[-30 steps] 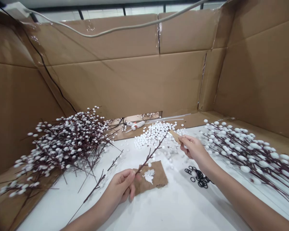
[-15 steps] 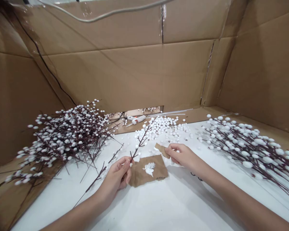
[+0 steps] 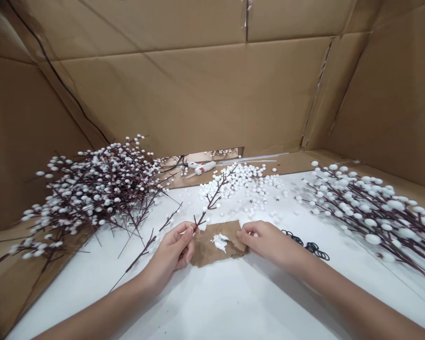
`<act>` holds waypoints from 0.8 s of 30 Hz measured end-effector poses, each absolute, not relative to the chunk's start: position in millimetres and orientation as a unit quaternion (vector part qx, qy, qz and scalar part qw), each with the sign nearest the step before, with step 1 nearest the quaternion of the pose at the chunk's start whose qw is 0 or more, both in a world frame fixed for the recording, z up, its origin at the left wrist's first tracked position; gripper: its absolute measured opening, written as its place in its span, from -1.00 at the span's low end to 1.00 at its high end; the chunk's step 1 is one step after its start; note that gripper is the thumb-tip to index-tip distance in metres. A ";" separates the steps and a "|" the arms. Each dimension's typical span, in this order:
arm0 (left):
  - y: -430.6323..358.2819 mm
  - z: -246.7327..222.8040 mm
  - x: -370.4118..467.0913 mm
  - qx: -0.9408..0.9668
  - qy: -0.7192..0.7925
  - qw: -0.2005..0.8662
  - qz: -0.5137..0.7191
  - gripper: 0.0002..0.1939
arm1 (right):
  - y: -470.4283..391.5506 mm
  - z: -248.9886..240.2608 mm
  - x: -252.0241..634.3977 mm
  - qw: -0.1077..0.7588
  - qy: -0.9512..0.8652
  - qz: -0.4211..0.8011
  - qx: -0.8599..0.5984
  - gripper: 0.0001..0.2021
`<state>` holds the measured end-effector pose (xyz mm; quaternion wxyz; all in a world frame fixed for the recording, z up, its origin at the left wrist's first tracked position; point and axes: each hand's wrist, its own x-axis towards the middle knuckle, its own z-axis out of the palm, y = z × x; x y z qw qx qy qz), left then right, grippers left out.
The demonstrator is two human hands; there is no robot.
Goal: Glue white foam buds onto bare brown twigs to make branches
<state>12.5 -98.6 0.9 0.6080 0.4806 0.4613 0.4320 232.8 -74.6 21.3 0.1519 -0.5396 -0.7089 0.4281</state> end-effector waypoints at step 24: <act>-102.7 0.5 9.1 0.501 0.429 0.604 0.447 -0.66 | -71.3 22.9 233.0 0.307 -0.459 0.689 -0.469 -0.69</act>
